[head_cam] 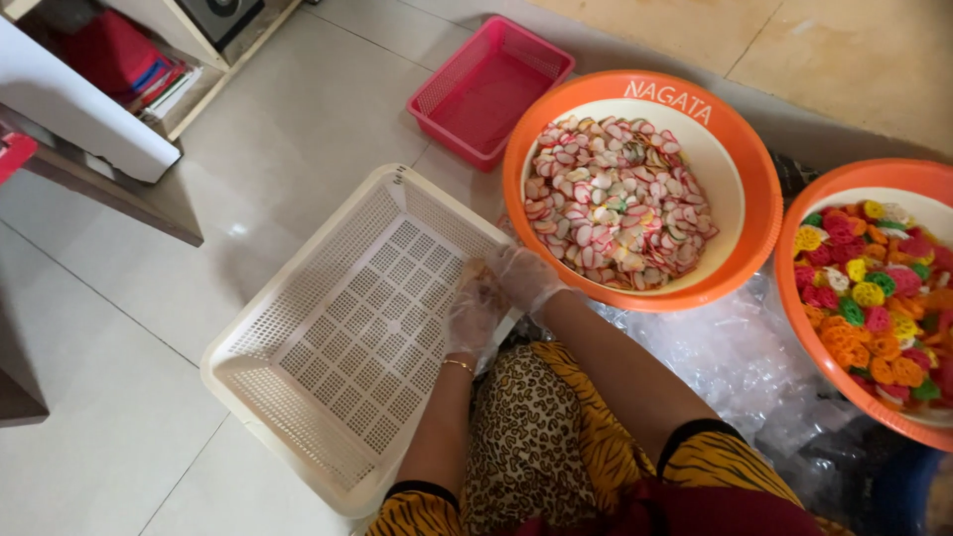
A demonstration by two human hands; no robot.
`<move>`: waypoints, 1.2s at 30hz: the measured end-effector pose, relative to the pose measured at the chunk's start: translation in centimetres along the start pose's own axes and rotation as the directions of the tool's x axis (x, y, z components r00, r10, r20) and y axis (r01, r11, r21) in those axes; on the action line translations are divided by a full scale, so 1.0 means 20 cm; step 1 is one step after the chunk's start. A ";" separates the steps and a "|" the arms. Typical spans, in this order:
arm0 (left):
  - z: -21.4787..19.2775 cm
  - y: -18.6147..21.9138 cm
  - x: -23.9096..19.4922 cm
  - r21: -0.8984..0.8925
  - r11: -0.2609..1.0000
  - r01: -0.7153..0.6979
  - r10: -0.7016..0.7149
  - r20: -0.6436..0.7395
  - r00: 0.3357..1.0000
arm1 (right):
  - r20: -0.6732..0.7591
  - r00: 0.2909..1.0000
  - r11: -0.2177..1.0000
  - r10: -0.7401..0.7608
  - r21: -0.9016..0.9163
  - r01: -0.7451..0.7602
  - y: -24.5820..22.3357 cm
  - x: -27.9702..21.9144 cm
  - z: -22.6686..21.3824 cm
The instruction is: The person sits on the floor and packs round, light-brown snack chips from a blue bowl into clear plastic bags. They repeatedly scoop chips with gloved hands, place them into bags, and set the filled bags into a white basket.
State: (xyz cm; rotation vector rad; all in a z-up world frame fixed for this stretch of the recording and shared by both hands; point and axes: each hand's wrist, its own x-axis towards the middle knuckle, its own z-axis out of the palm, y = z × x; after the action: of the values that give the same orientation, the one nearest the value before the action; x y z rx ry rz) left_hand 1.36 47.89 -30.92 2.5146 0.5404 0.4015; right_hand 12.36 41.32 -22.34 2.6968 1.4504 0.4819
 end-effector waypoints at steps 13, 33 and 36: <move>-0.91 0.74 -0.16 -0.350 0.936 -0.027 -0.040 -0.183 0.982 | -0.130 0.906 0.483 0.403 0.871 -0.090 0.39 -0.89 -0.98; -0.78 1.99 -0.67 -0.455 0.882 -0.123 0.287 0.312 0.906 | 0.494 -0.109 -0.272 0.862 0.271 -0.923 1.14 -1.96 -0.90; -0.67 1.96 -0.68 -0.355 0.872 -0.337 0.417 0.180 0.891 | 0.520 -0.181 -0.409 0.835 0.365 -0.836 1.08 -2.03 -0.77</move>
State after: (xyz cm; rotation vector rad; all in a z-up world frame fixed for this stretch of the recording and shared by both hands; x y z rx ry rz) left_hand -4.16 17.11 -0.62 2.2999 -0.1223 0.2762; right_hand 4.45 -5.78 -13.98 3.6361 -1.5666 -0.2523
